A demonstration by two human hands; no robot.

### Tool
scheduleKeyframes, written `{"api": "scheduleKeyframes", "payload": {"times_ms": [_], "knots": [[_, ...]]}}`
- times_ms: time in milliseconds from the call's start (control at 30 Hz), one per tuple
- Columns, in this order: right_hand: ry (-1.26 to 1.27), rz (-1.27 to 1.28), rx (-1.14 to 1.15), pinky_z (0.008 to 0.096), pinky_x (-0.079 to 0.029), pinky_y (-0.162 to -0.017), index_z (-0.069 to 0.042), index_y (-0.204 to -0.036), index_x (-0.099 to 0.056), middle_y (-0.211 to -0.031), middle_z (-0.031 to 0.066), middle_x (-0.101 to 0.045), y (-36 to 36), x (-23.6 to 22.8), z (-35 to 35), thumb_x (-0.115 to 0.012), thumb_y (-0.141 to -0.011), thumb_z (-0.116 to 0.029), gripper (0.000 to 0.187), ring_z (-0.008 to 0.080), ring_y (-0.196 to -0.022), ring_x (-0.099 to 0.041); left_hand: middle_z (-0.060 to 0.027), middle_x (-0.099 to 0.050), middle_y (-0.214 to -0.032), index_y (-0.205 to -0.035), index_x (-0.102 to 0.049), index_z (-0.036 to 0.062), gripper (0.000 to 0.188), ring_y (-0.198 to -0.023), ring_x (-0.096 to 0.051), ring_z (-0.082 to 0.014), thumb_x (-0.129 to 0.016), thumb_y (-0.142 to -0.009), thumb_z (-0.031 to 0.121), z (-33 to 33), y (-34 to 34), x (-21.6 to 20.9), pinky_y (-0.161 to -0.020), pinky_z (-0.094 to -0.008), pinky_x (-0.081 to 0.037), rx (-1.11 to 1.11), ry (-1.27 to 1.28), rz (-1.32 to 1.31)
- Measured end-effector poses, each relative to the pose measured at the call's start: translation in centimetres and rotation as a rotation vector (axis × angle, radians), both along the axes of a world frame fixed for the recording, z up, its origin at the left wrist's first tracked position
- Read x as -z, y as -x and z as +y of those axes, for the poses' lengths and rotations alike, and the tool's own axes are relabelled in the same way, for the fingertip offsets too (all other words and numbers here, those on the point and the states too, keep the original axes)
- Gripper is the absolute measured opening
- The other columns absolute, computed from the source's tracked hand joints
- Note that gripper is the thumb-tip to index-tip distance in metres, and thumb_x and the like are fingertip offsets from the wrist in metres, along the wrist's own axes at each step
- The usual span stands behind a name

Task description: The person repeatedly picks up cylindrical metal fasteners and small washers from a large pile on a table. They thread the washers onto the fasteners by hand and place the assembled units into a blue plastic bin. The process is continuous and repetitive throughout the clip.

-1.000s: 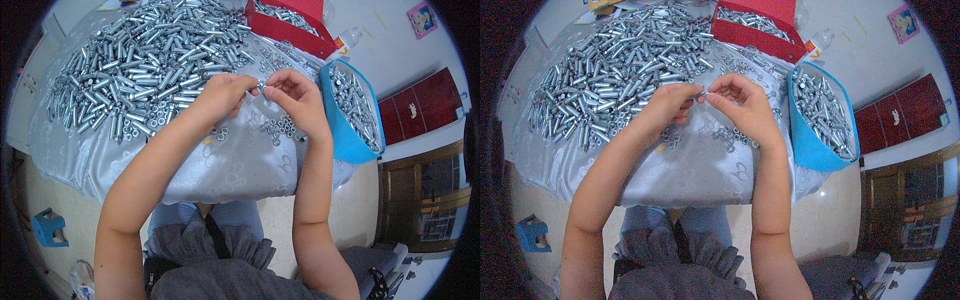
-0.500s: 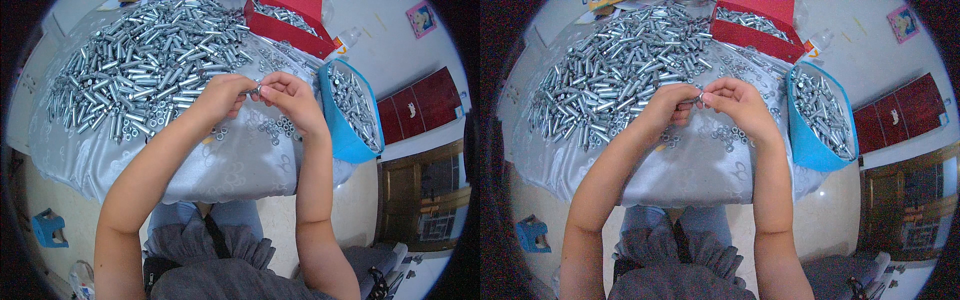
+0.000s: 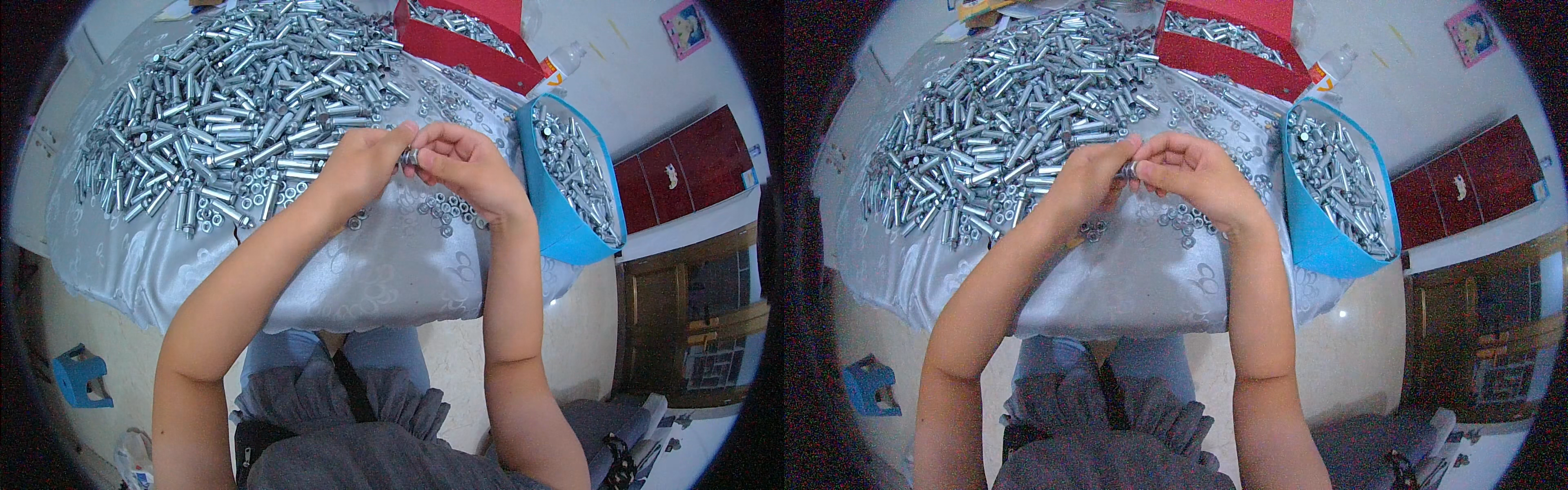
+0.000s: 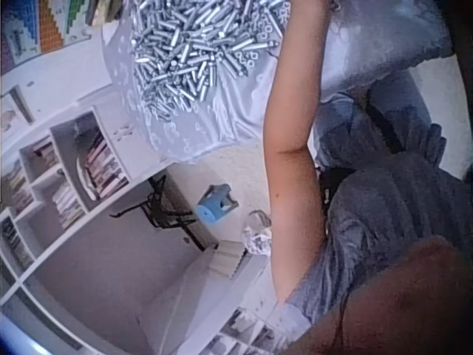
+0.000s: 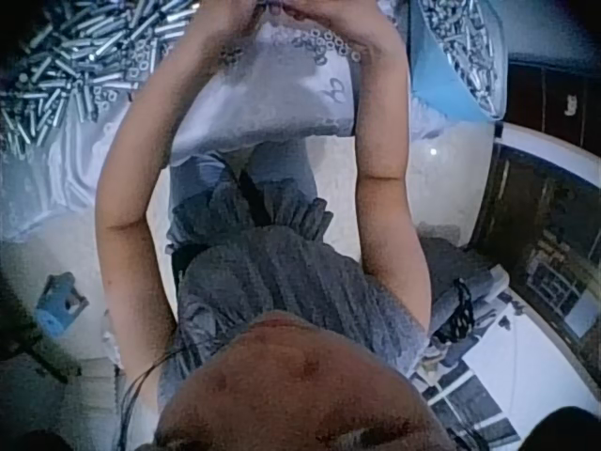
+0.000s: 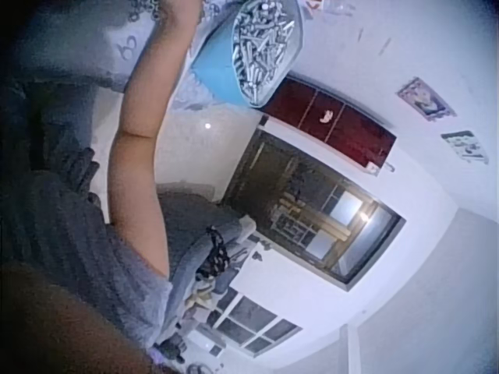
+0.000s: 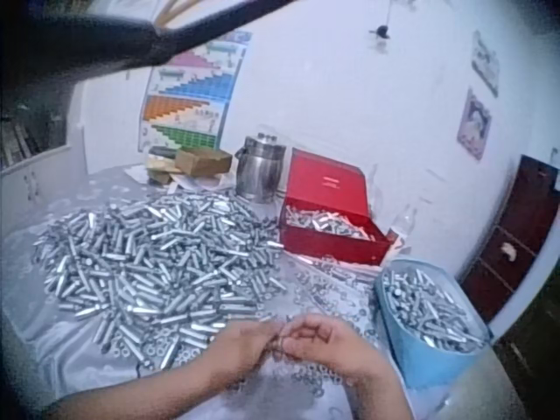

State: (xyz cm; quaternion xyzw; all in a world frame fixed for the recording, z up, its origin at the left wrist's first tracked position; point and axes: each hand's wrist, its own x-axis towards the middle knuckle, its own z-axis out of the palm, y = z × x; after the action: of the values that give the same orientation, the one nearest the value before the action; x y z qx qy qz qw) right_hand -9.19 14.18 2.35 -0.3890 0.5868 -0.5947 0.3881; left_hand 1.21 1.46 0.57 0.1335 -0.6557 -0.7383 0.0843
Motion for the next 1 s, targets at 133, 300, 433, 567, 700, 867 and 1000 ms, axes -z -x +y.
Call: {"api": "scheduleKeyframes", "payload": {"times_ms": [133,300,433,567,700,867,1000], "knots": [[0.074,0.122,0.121,0.0204,-0.042,-0.062,-0.002,-0.096,-0.057,-0.081,0.0042,-0.058,-0.4,0.0,-0.5,-0.059,-0.078,-0.010,0.020,0.0090,-0.068,-0.052,0.0023,-0.042,-0.053,-0.079,-0.054,0.0079,0.035,-0.042,-0.036,-0.0068,-0.044,-0.085,0.042,0.1,0.2,0.0,-0.038,-0.0223,-0.026,-0.111,-0.097,-0.051],[0.144,0.257,0.202,0.0201,-0.042,-0.062,-0.001,-0.096,-0.060,-0.078,0.0014,-0.057,-1.4,0.0,-1.0,-0.061,-0.077,-0.008,0.020,0.0072,-0.070,-0.052,-0.0002,-0.045,-0.058,-0.083,-0.050,0.0031,0.032,-0.043,-0.038,-0.0077,-0.046,-0.086,0.035,-0.9,0.5,0.3,-0.038,-0.0223,-0.030,-0.226,-0.288,-0.009],[0.142,0.533,0.236,0.0185,-0.040,-0.060,-0.004,-0.094,-0.061,-0.074,0.0007,-0.058,-1.1,0.5,-1.0,-0.064,-0.074,-0.009,0.021,0.0059,-0.066,-0.050,-0.0007,-0.045,-0.057,-0.081,-0.052,0.0023,0.034,-0.043,-0.039,-0.0076,-0.047,-0.085,0.035,-0.8,0.4,0.0,-0.038,-0.0226,-0.030,-0.234,-0.166,0.015],[-0.141,0.710,0.206,0.0178,-0.036,-0.054,-0.006,-0.090,-0.061,-0.069,-0.0016,-0.055,-0.6,0.0,-0.1,-0.067,-0.072,-0.011,0.020,0.0046,-0.060,-0.046,-0.0020,-0.047,-0.056,-0.079,-0.053,0.0012,0.035,-0.044,-0.040,-0.0078,-0.047,-0.085,0.035,-0.9,0.5,0.4,-0.039,-0.0224,-0.031,-0.257,-0.050,0.056],[0.001,0.674,0.352,0.0183,-0.034,-0.051,-0.005,-0.087,-0.060,-0.060,-0.0020,-0.049,-1.4,0.1,-0.7,-0.068,-0.070,-0.012,0.020,0.0052,-0.056,-0.043,-0.0024,-0.048,-0.057,-0.077,-0.054,0.0005,0.036,-0.044,-0.040,-0.0078,-0.047,-0.086,0.034,-1.0,0.6,0.4,-0.040,-0.0224,-0.031,-0.276,-0.027,0.038],[0.185,0.836,0.294,0.0184,-0.034,-0.051,-0.006,-0.087,-0.060,-0.057,-0.0008,-0.045,-1.2,0.3,-1.1,-0.070,-0.067,-0.014,0.024,0.0056,-0.056,-0.043,0.0020,-0.042,-0.054,-0.077,-0.052,0.0056,0.033,-0.044,-0.035,-0.0063,-0.047,-0.085,0.037,-1.2,0.6,0.6,-0.039,-0.0222,-0.025,-0.228,0.001,0.047],[0.023,0.906,0.238,0.0191,-0.035,-0.052,-0.006,-0.089,-0.059,-0.063,-0.0014,-0.046,0.1,0.7,-0.1,-0.071,-0.067,-0.016,0.027,0.0057,-0.057,-0.043,-0.0023,-0.049,-0.058,-0.074,-0.055,-0.0005,0.037,-0.050,-0.043,-0.0087,-0.047,-0.085,0.034,-1.1,0.7,0.4,-0.045,-0.0233,-0.034,-0.224,0.022,0.031]]}}
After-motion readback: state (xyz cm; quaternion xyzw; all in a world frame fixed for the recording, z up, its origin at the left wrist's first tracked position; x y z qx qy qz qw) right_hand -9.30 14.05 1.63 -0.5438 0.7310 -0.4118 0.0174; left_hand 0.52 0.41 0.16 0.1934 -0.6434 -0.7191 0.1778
